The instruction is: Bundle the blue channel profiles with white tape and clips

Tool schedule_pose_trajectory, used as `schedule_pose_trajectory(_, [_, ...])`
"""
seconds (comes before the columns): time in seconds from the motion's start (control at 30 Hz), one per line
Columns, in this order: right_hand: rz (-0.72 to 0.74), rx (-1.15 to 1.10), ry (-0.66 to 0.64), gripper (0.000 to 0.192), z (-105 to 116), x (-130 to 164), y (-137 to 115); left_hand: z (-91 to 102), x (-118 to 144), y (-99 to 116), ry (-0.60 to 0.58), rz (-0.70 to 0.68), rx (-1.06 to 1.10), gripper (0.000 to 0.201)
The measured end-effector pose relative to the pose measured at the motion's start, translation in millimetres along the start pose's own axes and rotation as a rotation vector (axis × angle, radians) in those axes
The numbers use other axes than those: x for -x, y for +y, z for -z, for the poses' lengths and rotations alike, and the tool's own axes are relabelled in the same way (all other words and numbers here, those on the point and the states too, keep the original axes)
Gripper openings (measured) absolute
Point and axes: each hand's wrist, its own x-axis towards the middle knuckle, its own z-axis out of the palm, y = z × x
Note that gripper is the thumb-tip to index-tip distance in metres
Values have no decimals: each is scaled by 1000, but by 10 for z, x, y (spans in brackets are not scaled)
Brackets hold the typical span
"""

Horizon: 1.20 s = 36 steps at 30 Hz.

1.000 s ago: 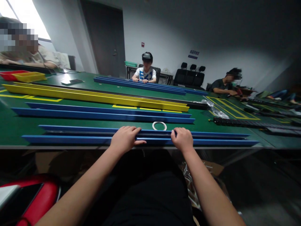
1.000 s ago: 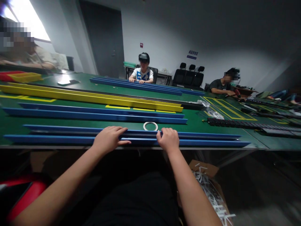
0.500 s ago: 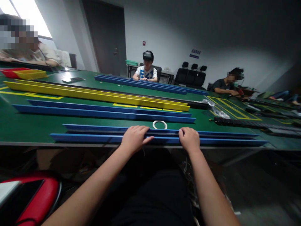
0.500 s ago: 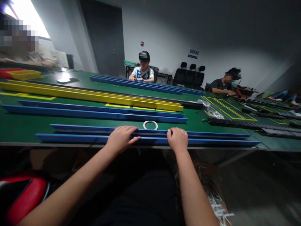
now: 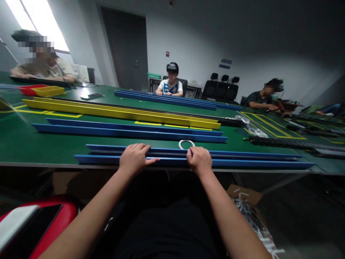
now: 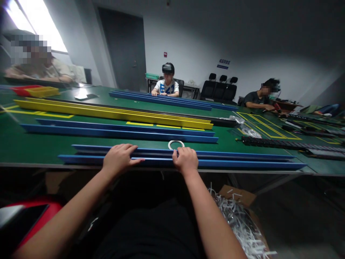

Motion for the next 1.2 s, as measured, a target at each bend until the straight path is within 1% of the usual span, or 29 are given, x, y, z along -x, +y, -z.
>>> schedule_pose_trajectory(0.1, [-5, 18, 10, 39, 50, 47, 302, -24, -89, 295, 3, -22, 45, 65])
schedule_pose_trajectory(0.2, [-14, 40, 42, 39, 98, 105, 736, -56, -223, 669, 5, -28, 70, 67])
schedule_pose_trajectory(0.33, [-35, 67, 44, 39, 132, 193, 1290, -124, -372, 1112, -11, -44, 108, 61])
schedule_pose_trajectory(0.4, [-35, 74, 36, 39, 131, 230, 1457, -160, -402, 1249, -33, -56, 127, 60])
schedule_pose_trajectory(0.47, [-46, 86, 29, 38, 126, 247, 1531, -185, -400, 1309, -48, -70, 136, 59])
schedule_pose_trajectory(0.57, [-80, 100, 15, 37, 131, 231, 1513, -183, -353, 1268, -42, -120, 156, 55])
schedule_pose_trajectory(0.63, [-119, 109, 4, 37, 149, 204, 1445, -155, -302, 1169, -37, -156, 169, 52])
schedule_pose_trajectory(0.7, [-155, 115, -5, 38, 172, 172, 1333, -116, -243, 1027, -42, -155, 165, 51])
schedule_pose_trajectory(0.77, [-144, 100, -17, 38, 191, 141, 1164, -76, -181, 856, -52, -116, 142, 53])
schedule_pose_trajectory(0.87, [-34, 35, -64, 37, 196, 98, 823, -32, -98, 598, -53, -37, 88, 60])
schedule_pose_trajectory(0.97, [33, 19, -93, 38, 175, 63, 497, -13, -40, 420, -51, 10, 40, 66])
schedule_pose_trajectory(1.07, [13, 60, -93, 40, 142, 41, 330, -16, -22, 356, -44, 21, 18, 69])
schedule_pose_trajectory(1.13, [-7, 79, -85, 40, 126, 28, 322, -23, -41, 358, -36, 18, 13, 70])
schedule_pose_trajectory(1.2, [-18, 92, -69, 39, 124, 14, 374, -34, -88, 383, -25, 2, 17, 71])
